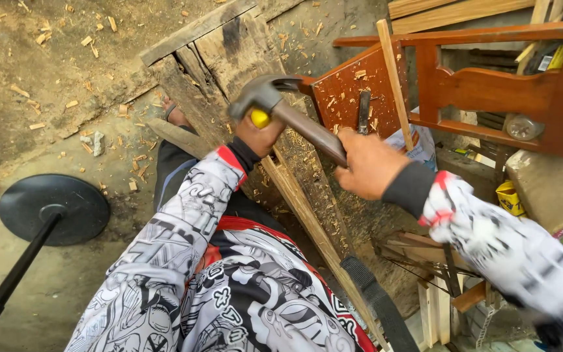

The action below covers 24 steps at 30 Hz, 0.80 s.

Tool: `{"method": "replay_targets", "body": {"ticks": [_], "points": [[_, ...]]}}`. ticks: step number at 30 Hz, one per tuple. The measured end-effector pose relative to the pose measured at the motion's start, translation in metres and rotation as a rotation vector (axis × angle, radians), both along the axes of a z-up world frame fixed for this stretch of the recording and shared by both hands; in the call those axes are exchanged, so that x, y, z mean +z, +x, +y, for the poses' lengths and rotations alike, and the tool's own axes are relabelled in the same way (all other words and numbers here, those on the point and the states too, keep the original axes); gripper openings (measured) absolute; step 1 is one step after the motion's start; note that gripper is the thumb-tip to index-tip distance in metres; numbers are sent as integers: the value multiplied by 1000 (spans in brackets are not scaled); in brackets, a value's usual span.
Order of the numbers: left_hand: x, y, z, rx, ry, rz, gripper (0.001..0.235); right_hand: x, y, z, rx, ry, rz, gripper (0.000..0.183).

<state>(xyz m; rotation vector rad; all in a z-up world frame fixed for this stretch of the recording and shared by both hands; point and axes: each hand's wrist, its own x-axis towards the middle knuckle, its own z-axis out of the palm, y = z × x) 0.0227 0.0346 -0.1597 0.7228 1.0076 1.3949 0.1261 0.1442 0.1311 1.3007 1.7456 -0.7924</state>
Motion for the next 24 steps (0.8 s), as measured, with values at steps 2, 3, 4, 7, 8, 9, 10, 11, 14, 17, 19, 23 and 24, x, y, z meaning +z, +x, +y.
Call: {"method": "replay_targets", "body": {"ticks": [2,3,4,7,8,9,10,11,14,17,19,23,24], "points": [[-2,4,0,-86,102,-54,5,-5,4,2,-112,-152,-65,43],[9,2,3,18,28,-54,7,3,0,14,-10,-39,51,36],[19,1,7,120,-50,-58,16,11,-4,25,93,73,169,29],[13,-11,6,42,-91,114,34,59,-33,49,131,343,416,26],[14,-13,11,34,-76,119,34,59,-32,48,124,359,418,26],[17,-11,3,34,-115,72,35,59,-30,44,172,429,425,26],[21,-8,-5,34,-153,26,36,58,-27,40,221,498,432,27],[17,-9,-2,36,-147,30,36,54,-26,37,223,505,436,27],[14,-9,6,80,-69,82,37,29,-15,21,350,669,465,28],[22,-13,4,45,-53,85,36,-8,12,-19,65,20,57,31],[27,-14,15,109,81,-117,6,-12,30,-31,-69,19,227,33],[37,4,-18,105,132,518,15,-4,45,-80,-556,76,324,28],[63,6,-24,33,102,392,19,-6,54,-97,-574,188,436,30]]}}
